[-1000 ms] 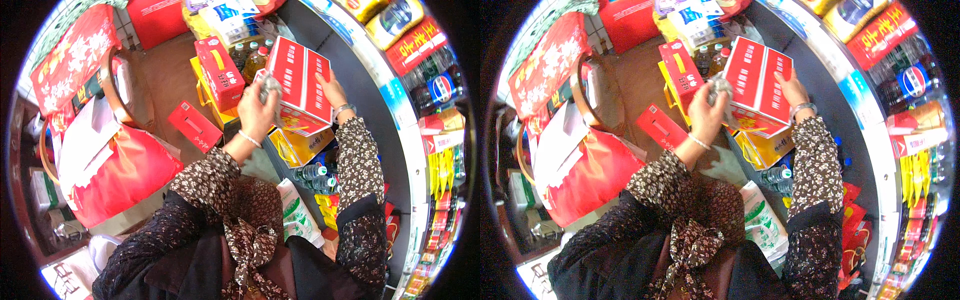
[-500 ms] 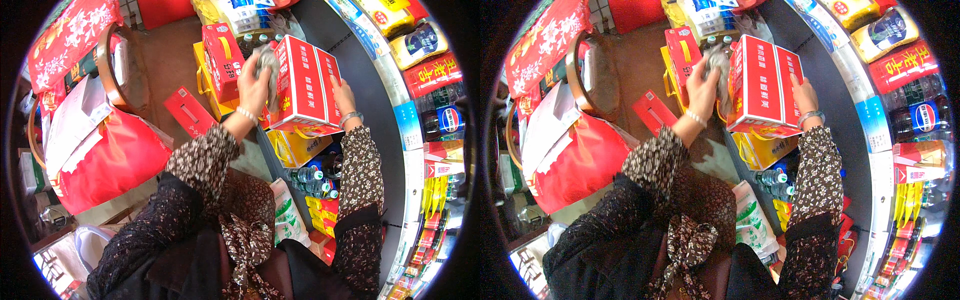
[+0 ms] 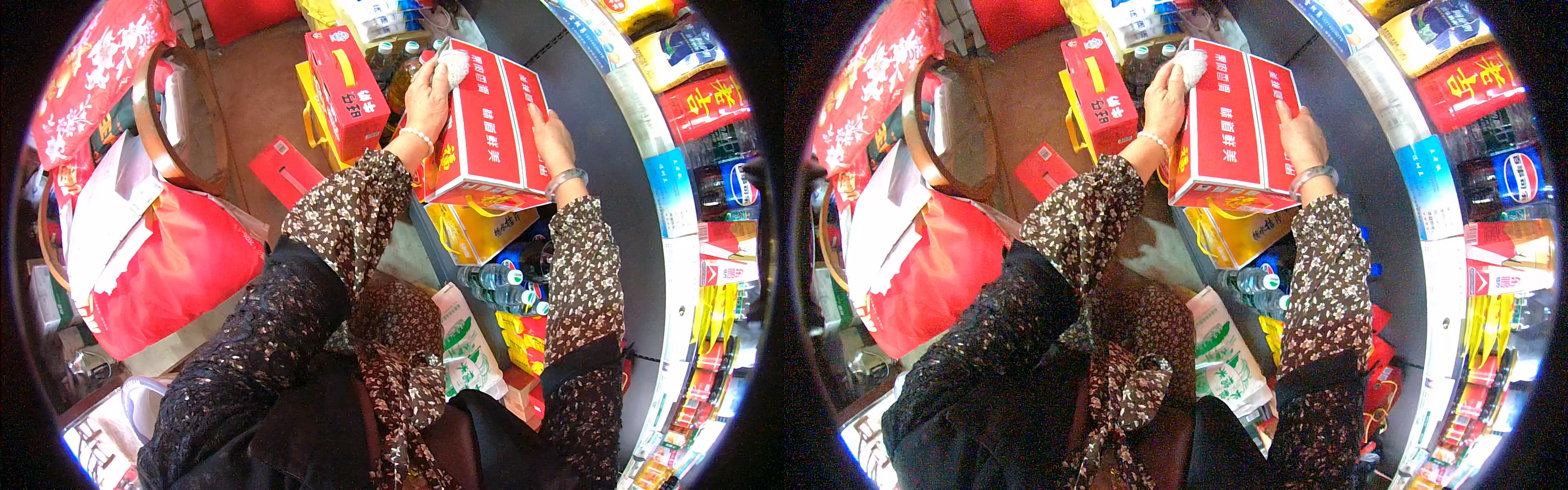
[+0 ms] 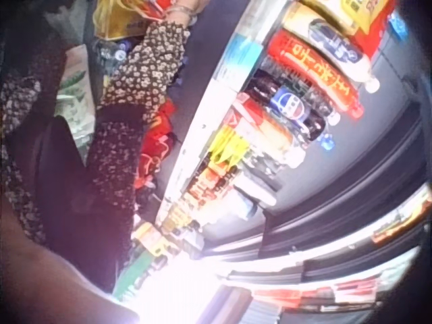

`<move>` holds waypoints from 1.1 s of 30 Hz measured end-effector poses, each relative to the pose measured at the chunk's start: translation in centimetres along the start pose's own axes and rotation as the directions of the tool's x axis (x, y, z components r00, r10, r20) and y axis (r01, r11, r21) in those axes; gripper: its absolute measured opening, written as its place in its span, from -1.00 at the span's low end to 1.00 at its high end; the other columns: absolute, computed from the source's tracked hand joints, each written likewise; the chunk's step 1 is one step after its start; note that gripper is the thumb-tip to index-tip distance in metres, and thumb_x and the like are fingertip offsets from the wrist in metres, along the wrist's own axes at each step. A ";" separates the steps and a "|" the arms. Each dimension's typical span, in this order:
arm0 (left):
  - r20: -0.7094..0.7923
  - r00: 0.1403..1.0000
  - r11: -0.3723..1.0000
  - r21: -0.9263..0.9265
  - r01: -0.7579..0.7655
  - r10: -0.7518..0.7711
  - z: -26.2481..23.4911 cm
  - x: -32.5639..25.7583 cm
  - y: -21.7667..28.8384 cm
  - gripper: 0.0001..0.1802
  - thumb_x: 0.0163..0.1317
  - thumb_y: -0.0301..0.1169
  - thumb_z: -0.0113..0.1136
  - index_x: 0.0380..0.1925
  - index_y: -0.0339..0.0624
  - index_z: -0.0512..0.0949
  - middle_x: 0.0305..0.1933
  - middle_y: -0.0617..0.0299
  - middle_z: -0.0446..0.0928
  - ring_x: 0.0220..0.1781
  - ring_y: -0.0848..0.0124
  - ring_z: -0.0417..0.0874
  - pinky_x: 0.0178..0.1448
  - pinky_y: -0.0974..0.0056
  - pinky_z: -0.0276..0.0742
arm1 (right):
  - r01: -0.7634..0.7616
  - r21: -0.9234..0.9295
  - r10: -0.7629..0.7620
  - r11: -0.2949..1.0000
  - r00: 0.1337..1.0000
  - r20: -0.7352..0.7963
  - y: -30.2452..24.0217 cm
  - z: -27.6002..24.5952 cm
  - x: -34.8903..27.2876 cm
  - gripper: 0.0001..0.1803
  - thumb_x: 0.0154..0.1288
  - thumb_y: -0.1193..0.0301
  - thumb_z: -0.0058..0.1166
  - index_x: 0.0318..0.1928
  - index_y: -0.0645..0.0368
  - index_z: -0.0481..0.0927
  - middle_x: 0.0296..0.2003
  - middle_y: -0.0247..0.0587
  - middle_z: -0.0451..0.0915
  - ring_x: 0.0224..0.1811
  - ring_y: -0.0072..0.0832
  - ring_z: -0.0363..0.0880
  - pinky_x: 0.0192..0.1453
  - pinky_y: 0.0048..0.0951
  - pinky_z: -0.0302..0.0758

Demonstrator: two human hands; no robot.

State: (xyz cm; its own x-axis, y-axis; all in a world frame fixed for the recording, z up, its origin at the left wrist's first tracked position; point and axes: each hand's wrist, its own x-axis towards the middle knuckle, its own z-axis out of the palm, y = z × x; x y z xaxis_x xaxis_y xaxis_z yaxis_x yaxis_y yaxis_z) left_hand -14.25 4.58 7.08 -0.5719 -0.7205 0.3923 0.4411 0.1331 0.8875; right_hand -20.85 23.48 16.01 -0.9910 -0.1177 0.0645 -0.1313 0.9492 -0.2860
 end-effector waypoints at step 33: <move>0.595 0.522 -0.059 -0.692 0.719 -0.611 -5.4 -12.2 -1.0 -0.50 0.41 -0.08 -0.21 0.16 -0.21 0.35 0.14 0.03 0.48 0.09 0.21 0.57 0.19 0.10 0.48 | 0.803 0.105 -0.749 0.586 0.587 -0.309 3.3 0.2 -17.5 -0.72 0.10 0.53 0.18 -0.13 0.28 0.55 -0.13 -0.04 0.56 -0.07 -0.20 0.56 0.02 -0.29 0.50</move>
State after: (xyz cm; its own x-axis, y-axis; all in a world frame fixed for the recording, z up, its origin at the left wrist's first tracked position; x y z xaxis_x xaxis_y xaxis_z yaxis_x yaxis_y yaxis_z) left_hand -3.95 9.57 0.14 -0.9796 -0.0528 -0.1939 0.0413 -0.9972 0.0628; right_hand -3.97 28.60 13.77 -0.4744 -0.6896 0.5472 -0.8760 0.4310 -0.2163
